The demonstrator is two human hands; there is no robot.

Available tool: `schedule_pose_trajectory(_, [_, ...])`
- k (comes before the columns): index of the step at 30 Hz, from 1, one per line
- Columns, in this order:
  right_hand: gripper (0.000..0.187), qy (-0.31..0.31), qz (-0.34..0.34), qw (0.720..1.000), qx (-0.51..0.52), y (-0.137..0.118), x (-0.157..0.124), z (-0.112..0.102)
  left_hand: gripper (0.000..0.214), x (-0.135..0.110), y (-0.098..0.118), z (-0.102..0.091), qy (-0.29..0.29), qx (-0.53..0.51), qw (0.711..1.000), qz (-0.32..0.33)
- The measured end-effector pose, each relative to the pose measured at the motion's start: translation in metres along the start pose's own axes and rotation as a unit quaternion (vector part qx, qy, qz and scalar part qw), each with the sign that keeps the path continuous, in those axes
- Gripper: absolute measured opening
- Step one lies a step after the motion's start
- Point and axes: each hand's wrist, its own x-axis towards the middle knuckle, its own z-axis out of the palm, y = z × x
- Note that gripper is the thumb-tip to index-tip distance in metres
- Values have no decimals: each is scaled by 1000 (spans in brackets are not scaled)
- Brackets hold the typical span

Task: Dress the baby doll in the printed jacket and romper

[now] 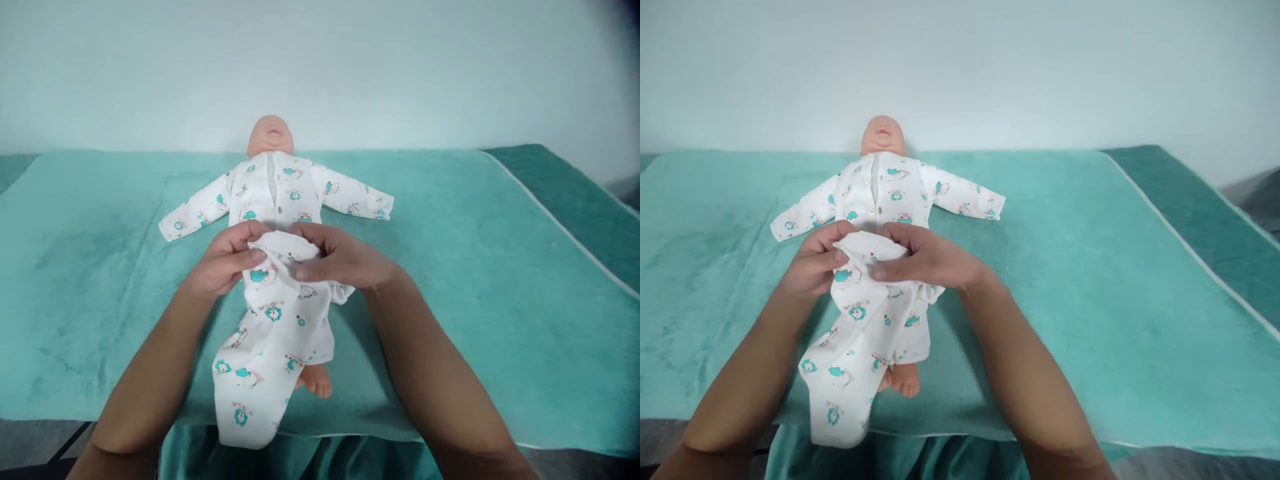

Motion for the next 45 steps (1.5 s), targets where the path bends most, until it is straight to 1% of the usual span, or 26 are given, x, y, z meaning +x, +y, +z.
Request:
schedule_pose_trajectory(1, [33,-28,10,999,-26,-3,0,1,37,1,-1,2,27,-13,1000,9])
schedule_pose_trajectory(3, [34,-82,43,992,-82,-7,-1,3,40,2,-4,5,62,-24,998,17])
schedule_pose_trajectory(4, [33,-100,61,988,-102,-8,-2,3,40,3,-5,7,69,-26,997,19])
schedule_pose_trajectory(6, [33,-107,85,985,-106,-5,-4,3,38,3,-6,10,72,-30,997,23])
schedule_pose_trajectory(8, [37,-73,80,993,-56,2,-5,1,33,2,-6,12,71,-32,997,16])
schedule_pose_trajectory(10, [37,-15,42,999,28,12,-4,-2,31,1,-4,13,65,-22,998,-8])
schedule_pose_trajectory(13, [34,60,6,988,140,23,0,-5,36,-2,2,13,48,15,998,-44])
schedule_pose_trajectory(15, [32,90,12,978,188,25,3,-4,40,-5,8,13,7,43,997,-61])
schedule_pose_trajectory(18, [31,116,23,969,215,25,6,0,43,-7,16,13,-89,79,987,-110])
schedule_pose_trajectory(19, [32,119,23,970,211,25,6,1,41,-7,18,14,-105,88,983,-125])
schedule_pose_trajectory(20, [33,121,24,971,203,25,6,2,38,-7,18,15,-104,90,982,-132])
schedule_pose_trajectory(21, [34,120,22,974,191,25,5,2,34,-7,18,15,-86,85,984,-129])
schedule_pose_trajectory(23, [38,101,15,983,155,23,2,0,30,-7,14,17,-31,46,994,-96])
schedule_pose_trajectory(24, [40,72,17,989,128,21,1,-2,30,-7,12,17,-4,19,997,-76])
schedule_pose_trajectory(26, [40,-10,40,997,58,17,-3,-5,30,-7,7,18,35,-25,998,-51])
schedule_pose_trajectory(28, [38,-77,69,995,-4,11,-5,-7,27,-7,2,17,50,-54,996,-49])
schedule_pose_trajectory(29, [38,-90,75,993,-22,9,-6,-8,27,-7,1,16,52,-63,995,-51])
schedule_pose_trajectory(32, [37,-76,65,995,-16,11,-7,-9,32,-8,1,16,63,-66,994,-62])
schedule_pose_trajectory(36, [29,-28,38,997,56,24,-5,-9,40,-9,3,18,70,-48,993,-79])
schedule_pose_trajectory(39, [28,33,-7,990,140,31,-2,-5,41,-9,6,18,50,-50,994,-82])
schedule_pose_trajectory(40, [28,53,-15,985,166,33,-1,-3,42,-9,7,17,29,-50,995,-83])
schedule_pose_trajectory(42, [31,83,-22,976,201,33,2,1,43,-10,10,15,-36,-38,994,-95])
schedule_pose_trajectory(44, [35,95,-19,975,201,33,3,3,41,-10,13,14,-96,-4,988,-118])
schedule_pose_trajectory(45, [37,94,-18,977,189,33,3,2,38,-10,14,14,-105,11,987,-125])
